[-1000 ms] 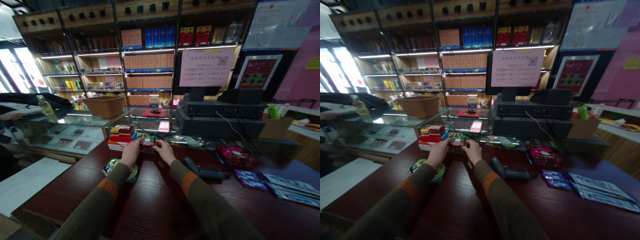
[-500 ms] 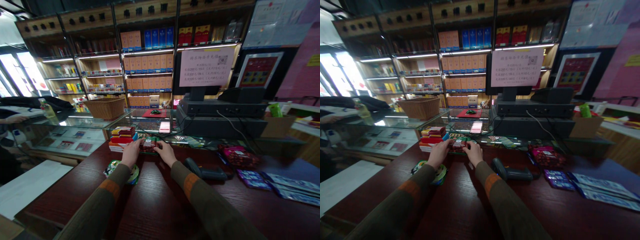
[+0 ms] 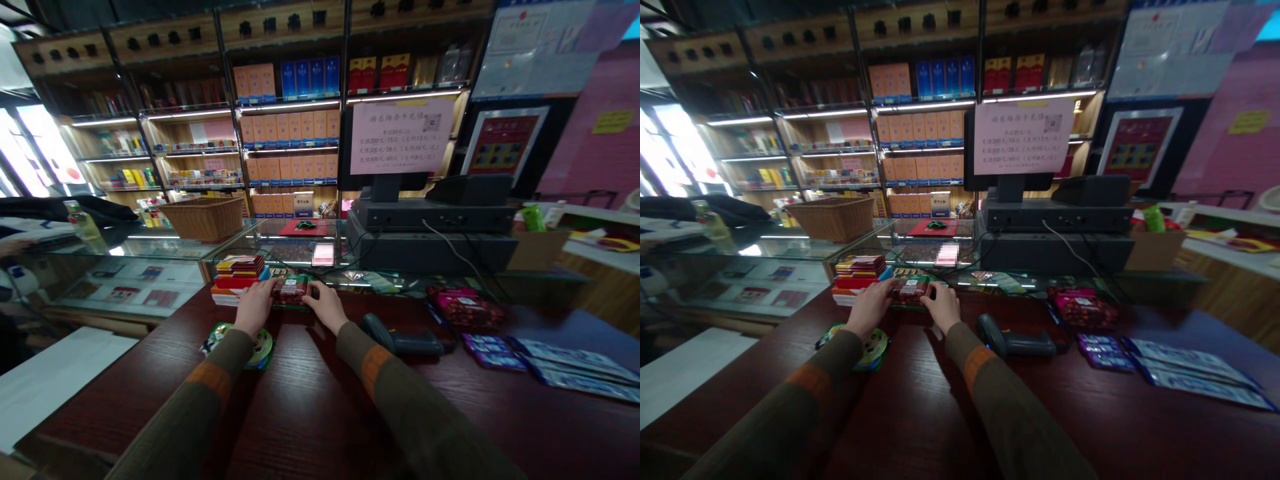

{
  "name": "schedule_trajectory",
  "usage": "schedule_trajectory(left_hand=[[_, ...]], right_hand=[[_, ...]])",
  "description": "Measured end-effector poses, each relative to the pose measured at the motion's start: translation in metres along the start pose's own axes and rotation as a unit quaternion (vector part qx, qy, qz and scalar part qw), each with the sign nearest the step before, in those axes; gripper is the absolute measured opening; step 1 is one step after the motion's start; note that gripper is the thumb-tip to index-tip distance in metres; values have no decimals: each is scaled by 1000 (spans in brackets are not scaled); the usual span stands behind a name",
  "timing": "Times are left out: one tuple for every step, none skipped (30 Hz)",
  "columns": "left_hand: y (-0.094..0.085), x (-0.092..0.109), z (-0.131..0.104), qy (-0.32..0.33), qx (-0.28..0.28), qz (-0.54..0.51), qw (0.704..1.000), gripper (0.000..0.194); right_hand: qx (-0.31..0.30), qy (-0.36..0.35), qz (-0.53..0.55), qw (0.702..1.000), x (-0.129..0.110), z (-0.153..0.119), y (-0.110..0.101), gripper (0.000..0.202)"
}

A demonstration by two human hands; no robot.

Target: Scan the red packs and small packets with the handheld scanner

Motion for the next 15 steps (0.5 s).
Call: schedule_trajectory(left_hand=[[-2,2,-1,1,2,0,1000,55],[-4,5,-2,2,3,1,1000,54],[-5,7,-3,4,5,3,1000,54],[-6,10,-4,5,9,6,1000,54],[-7,13,-4,6,13,8,1000,54],[-7,16,-5,9,18,10,1000,53],[-7,19,-5,12,24,11,1000,53],[-6,22,-5,16,29,10,999,52],[-5,25,-5,21,33,9,999,51],[-4,28,-4,27,38,6,999,50],[-2,31,-3,34,43,2,999,50],[-1,36,-2,39,46,-1,998,50],[0,40,-1,44,49,-5,998,50],[1,45,0,48,49,-9,998,50],[1,51,2,52,50,-12,997,50]], right_hand=[[5,-4,2,1000,1,1,-1,46],[10,-9,6,1000,2,1,-2,45],[16,-13,10,1000,3,2,-3,44],[22,-17,13,1000,4,3,-5,43],[26,-20,15,999,4,3,-7,42],[28,-23,15,999,5,4,-9,40],[30,-24,13,999,5,3,-12,39],[32,-25,9,999,6,3,-15,38],[34,-28,5,999,6,2,-19,38],[37,-32,0,999,6,1,-22,38],[40,-37,-5,999,7,0,-27,39],[42,-44,-9,998,8,-2,-31,39],[44,-50,-13,998,9,-3,-36,40],[47,-56,-16,997,11,-4,-41,40],[49,-59,-21,997,13,-6,-46,40]])
Point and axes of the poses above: each hand's wrist, its own z-axis towards the middle knuckle, its own y-axis out of the palm, x = y × z, the point moved 1 cm from there along z, towards the middle knuckle, and after that the axes turned 8 degrees about -z, right-handed, at the moved point
